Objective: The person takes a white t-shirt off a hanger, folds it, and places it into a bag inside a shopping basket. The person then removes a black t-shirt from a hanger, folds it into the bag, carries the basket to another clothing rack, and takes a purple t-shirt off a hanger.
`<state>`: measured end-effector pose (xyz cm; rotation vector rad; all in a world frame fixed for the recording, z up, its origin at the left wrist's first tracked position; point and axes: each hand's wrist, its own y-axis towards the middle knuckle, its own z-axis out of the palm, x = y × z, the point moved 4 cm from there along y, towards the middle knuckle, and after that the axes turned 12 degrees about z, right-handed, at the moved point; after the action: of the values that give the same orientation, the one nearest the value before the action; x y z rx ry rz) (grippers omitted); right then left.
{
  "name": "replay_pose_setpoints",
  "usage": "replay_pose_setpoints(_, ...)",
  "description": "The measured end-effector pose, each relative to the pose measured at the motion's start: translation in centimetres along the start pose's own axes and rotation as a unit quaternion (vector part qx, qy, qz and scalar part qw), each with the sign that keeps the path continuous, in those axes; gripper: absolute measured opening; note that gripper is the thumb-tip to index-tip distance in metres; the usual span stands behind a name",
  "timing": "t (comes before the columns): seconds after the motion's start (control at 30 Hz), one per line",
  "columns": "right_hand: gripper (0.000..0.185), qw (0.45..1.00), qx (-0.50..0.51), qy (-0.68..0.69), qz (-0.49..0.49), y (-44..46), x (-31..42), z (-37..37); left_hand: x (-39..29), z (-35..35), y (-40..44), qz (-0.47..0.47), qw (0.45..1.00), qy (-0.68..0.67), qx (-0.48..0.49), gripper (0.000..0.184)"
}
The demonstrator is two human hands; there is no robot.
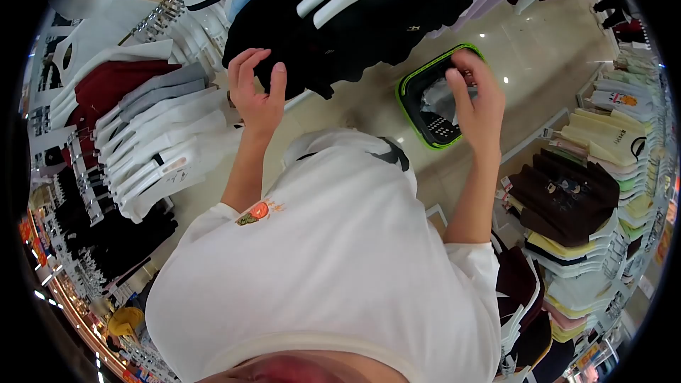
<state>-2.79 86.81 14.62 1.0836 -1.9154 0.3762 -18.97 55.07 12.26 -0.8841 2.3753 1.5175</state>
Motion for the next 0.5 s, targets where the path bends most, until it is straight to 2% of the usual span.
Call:
replay_pose_setpoints(0.13, 0.046, 0.983, -0.083, -0.103, -0.130, 4.5, 1.4, 1.4, 0.4, 0.8, -0.1, 0.030, 0.999, 0.001, 0.018, 0.030)
replay_pose_setpoints(0.17, 0.055, 0.979, -0.065, -0.112, -0.161, 6.1, 1.0, 1.6, 0.4, 0.6, -0.1, 0.043, 0.999, 0.017, 0.028, 0.031)
replay_pose_setpoints(0.3, 0.055, 0.966, -0.031, -0.167, -0.194, 10.0, 0.5, 2.8, -0.1, 1.0, -0.6, 0.031, 0.999, -0.015, 0.023, 0.036)
replay_pose_setpoints(0.37, 0.055, 0.970, -0.028, -0.146, -0.194, 10.7, 0.9, 3.2, -0.3, 1.4, -1.0, 0.043, 0.999, -0.011, 0.015, 0.037)
replay_pose_setpoints(0.5, 0.054, 0.982, -0.040, -0.149, -0.105, 11.5, -1.2, 3.4, -1.1, 1.4, -1.2, 0.017, 0.999, -0.039, 0.015, 0.039)
